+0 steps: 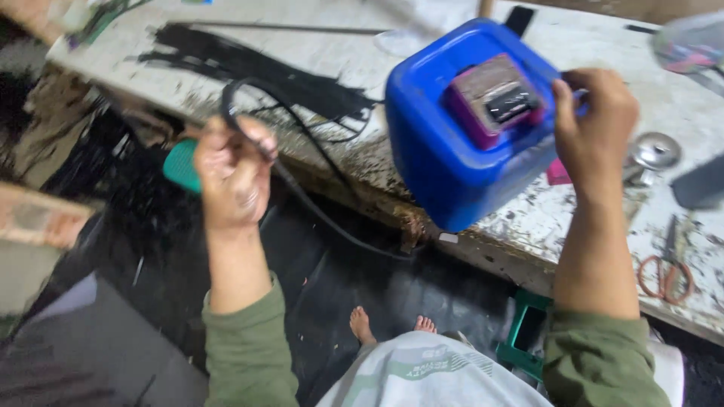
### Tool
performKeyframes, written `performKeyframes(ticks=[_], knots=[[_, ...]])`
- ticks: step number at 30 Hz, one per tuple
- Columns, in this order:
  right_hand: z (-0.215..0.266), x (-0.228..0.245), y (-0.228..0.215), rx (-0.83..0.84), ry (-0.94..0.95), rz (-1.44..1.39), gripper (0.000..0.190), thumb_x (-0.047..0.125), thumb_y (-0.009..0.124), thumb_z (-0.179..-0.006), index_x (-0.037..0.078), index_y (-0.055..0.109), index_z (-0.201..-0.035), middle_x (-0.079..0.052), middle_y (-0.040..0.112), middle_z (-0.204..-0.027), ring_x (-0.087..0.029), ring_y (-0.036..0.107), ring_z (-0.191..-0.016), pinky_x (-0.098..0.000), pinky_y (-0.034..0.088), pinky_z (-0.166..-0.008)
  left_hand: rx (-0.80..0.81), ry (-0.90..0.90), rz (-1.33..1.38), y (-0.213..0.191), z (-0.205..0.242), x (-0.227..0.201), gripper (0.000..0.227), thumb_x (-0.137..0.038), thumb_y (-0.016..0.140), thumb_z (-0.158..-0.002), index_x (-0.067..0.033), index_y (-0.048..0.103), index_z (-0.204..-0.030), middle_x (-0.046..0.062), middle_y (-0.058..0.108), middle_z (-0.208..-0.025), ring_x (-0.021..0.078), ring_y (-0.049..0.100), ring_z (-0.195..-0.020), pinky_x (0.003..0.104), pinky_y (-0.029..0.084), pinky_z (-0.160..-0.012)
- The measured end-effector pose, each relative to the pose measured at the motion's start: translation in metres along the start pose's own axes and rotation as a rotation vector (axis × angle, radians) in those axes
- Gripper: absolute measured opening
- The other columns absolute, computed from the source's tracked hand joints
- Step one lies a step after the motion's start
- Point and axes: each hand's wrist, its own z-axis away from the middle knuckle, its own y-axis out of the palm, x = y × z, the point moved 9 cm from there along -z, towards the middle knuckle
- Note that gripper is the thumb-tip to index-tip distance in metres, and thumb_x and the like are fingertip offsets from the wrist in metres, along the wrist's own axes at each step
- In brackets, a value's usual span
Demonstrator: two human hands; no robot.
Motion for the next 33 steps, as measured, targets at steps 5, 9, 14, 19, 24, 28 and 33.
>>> performKeyframes(ticks=[5,9,14,19,24,28,33], knots=[[0.023,0.160,0.013,0.222,-0.016,-0.618,0.009,0.005,0.064,-0.104,-0.002,0.069,-0.104,-0.015,0.072,-0.106,-0.028,0.066,-0.099,-0.0403,0.048,-0.092,0.012,0.051,-0.051,0.009,-0.002,-0.007,0.007,-0.005,0.056,-0.106,-0.0112,0.056,-0.103,0.008,0.059,-0.090,0.0150,0.057,-0.081,0.024,0.043,-0.064],[0.043,0.213,0.075,0.634,0.078,-0.931,0.032,0.024,0.053,-0.106,0.000,0.073,-0.110,-0.010,0.075,-0.105,-0.021,0.067,-0.105,-0.0334,0.051,-0.095,0.086,0.066,-0.007,0.011,-0.004,-0.008,0.010,-0.012,0.053,-0.111,-0.0127,0.062,-0.108,0.007,0.061,-0.098,0.0182,0.058,-0.086,0.028,0.045,-0.067],[0.063,0.239,0.149,0.933,0.080,-1.214,0.034,0.030,0.053,-0.105,0.006,0.077,-0.104,-0.006,0.077,-0.104,-0.015,0.069,-0.103,-0.0297,0.052,-0.095,0.108,0.049,-0.050,0.016,-0.005,-0.017,0.014,-0.018,0.055,-0.110,-0.0088,0.064,-0.104,0.006,0.061,-0.095,0.0150,0.056,-0.084,0.027,0.046,-0.071],[0.091,0.267,0.188,1.251,0.100,-1.349,0.034,0.031,0.055,-0.103,0.006,0.076,-0.113,-0.007,0.078,-0.114,-0.016,0.071,-0.111,-0.0319,0.054,-0.103,0.121,0.069,-0.043,0.014,-0.004,-0.027,0.009,-0.018,0.059,-0.108,-0.0107,0.060,-0.102,0.005,0.058,-0.093,0.0138,0.055,-0.085,0.025,0.045,-0.072],[0.093,0.285,0.191,1.354,0.130,-1.447,0.032,0.030,0.061,-0.100,0.004,0.078,-0.108,-0.007,0.078,-0.104,-0.015,0.070,-0.101,-0.0317,0.054,-0.097,0.102,0.067,0.044,0.000,-0.002,-0.028,0.010,-0.017,0.057,-0.108,-0.0094,0.060,-0.104,0.005,0.058,-0.093,0.0168,0.054,-0.083,0.029,0.047,-0.074],[0.102,0.293,0.199,1.411,0.148,-1.477,0.030,0.029,0.063,-0.100,0.004,0.078,-0.109,-0.004,0.077,-0.102,-0.012,0.068,-0.100,-0.0312,0.053,-0.097,0.088,0.076,0.017,-0.006,0.000,-0.031,0.011,-0.019,0.060,-0.107,-0.0094,0.059,-0.101,0.005,0.058,-0.091,0.0160,0.054,-0.081,0.028,0.047,-0.073],[0.097,0.311,0.187,1.432,0.064,-1.533,0.025,0.023,0.062,-0.102,0.003,0.077,-0.100,-0.004,0.075,-0.098,-0.012,0.066,-0.096,-0.0298,0.048,-0.092,0.088,0.087,-0.005,-0.013,0.002,-0.032,0.016,-0.022,0.056,-0.109,-0.0092,0.061,-0.101,0.004,0.057,-0.090,0.0151,0.053,-0.080,0.027,0.046,-0.071]])
